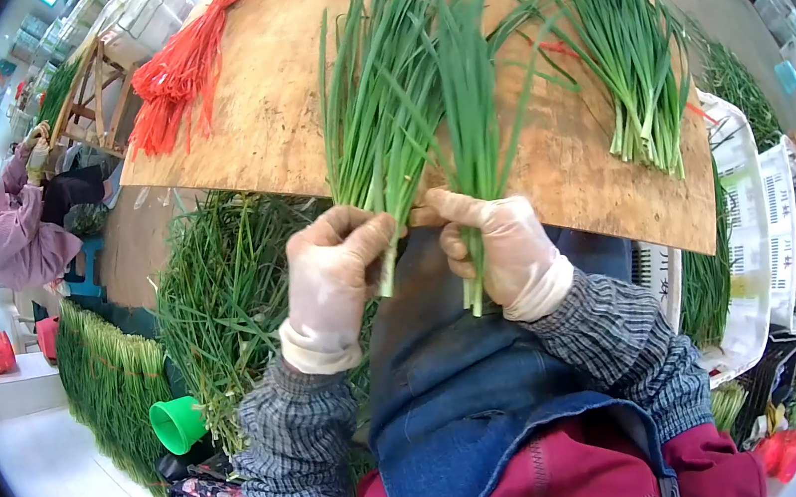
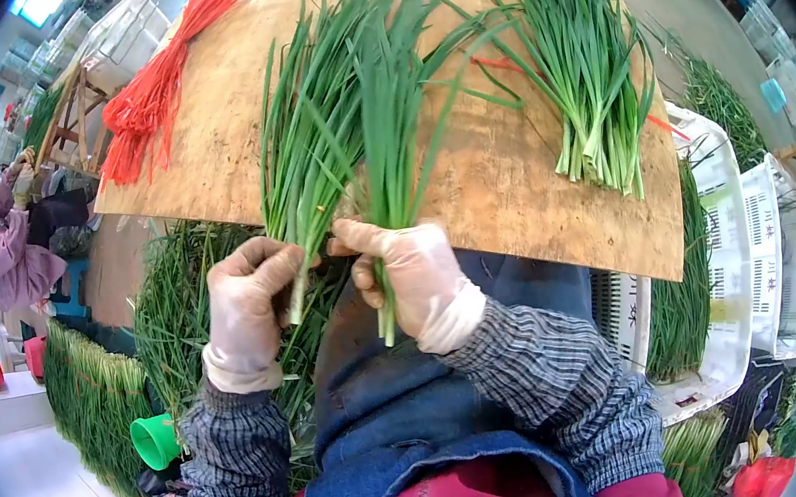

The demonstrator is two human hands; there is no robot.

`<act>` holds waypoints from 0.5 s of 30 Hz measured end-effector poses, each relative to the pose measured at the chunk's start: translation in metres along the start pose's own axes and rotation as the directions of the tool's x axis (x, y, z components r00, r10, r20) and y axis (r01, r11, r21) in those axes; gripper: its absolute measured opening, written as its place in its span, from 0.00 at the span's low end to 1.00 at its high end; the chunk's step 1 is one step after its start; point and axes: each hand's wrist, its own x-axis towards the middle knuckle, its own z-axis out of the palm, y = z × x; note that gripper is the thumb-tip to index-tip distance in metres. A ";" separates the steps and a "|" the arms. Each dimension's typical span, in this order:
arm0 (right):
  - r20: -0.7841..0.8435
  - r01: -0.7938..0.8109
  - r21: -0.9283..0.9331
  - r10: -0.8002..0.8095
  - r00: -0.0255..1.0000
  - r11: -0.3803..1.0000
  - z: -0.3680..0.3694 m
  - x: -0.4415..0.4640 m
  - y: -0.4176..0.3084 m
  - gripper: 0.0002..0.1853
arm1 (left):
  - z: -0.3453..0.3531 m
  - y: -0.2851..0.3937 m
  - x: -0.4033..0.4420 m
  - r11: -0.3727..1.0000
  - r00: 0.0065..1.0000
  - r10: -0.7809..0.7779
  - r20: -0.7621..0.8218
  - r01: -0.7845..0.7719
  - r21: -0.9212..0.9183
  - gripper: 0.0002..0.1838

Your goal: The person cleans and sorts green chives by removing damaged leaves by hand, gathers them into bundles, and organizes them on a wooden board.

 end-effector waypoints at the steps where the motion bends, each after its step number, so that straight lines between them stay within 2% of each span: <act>1: -0.014 -0.004 -0.031 0.004 1.000 1.000 0.004 -0.001 0.001 0.06 | 0.005 -0.007 -0.003 0.999 0.999 0.037 -0.018 -0.037 0.025 0.07; 2: -0.014 -0.007 -0.016 0.007 1.000 1.000 0.005 0.000 0.004 0.06 | 0.010 -0.013 -0.005 0.996 0.997 0.076 -0.034 -0.074 0.052 0.07; 3: -0.012 -0.009 -0.002 0.009 1.000 1.000 0.006 0.002 0.007 0.05 | 0.014 -0.014 -0.010 0.960 0.982 0.181 -0.061 -0.162 0.229 0.06; 4: -0.011 -0.010 0.011 0.010 1.000 1.000 0.006 0.004 0.009 0.05 | 0.014 -0.028 -0.008 0.863 0.926 0.359 -0.114 -0.283 0.418 0.05; 6: -0.036 0.001 0.089 0.002 0.999 0.996 0.007 0.007 0.011 0.03 | 0.014 -0.040 -0.009 0.700 0.775 0.623 -0.103 -0.494 0.516 0.04; 9: -0.019 0.013 0.170 -0.010 1.000 0.985 0.006 0.006 0.013 0.04 | 0.010 -0.047 -0.015 0.828 0.849 0.519 -0.102 -0.469 0.309 0.04; 13: -0.033 -0.041 0.191 0.048 0.998 0.981 0.007 0.004 0.019 0.03 | 0.001 -0.051 -0.028 0.687 0.769 0.639 -0.029 -0.553 0.472 0.04; 15: -0.038 -0.030 0.223 0.040 0.998 0.974 0.007 0.005 0.022 0.03 | -0.007 -0.048 -0.045 0.721 0.793 0.609 -0.020 -0.543 0.429 0.05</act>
